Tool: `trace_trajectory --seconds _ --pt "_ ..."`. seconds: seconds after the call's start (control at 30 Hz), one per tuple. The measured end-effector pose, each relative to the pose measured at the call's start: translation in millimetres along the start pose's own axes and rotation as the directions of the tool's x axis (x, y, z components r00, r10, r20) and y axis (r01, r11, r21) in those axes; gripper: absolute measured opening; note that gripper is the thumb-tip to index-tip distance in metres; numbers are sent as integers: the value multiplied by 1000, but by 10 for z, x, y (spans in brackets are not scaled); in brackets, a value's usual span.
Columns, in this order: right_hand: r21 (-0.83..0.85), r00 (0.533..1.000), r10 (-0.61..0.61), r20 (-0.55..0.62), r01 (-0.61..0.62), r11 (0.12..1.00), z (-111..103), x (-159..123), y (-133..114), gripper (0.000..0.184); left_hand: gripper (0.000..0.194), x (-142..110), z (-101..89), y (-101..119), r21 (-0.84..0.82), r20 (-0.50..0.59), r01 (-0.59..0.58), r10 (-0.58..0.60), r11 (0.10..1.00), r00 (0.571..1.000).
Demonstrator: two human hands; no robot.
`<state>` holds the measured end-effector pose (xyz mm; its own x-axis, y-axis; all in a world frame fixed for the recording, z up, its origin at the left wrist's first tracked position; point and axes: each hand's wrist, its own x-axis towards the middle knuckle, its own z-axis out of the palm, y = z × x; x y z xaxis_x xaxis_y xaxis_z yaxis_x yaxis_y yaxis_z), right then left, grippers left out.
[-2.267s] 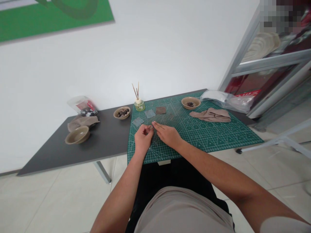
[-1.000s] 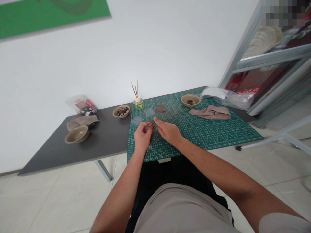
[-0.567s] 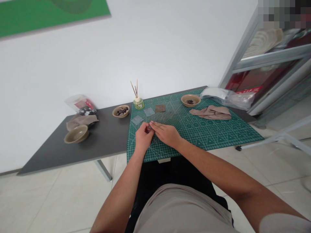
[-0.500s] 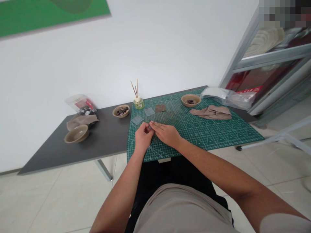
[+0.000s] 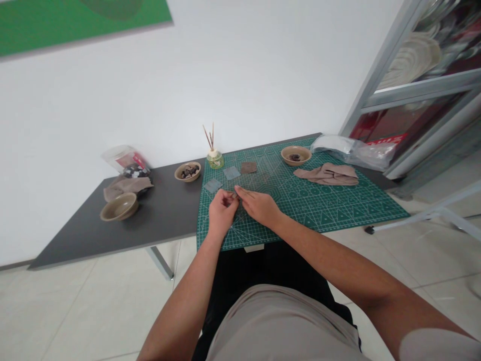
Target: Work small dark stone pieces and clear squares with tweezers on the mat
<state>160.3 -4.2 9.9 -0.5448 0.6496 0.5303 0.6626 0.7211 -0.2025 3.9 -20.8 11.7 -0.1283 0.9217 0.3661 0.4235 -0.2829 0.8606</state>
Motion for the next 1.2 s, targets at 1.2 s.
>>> trace_trajectory --seconds 1.2 --pt "-4 998 -58 -36 58 998 11 3 3 45 15 -14 5 12 50 -24 -6 8 999 1000"
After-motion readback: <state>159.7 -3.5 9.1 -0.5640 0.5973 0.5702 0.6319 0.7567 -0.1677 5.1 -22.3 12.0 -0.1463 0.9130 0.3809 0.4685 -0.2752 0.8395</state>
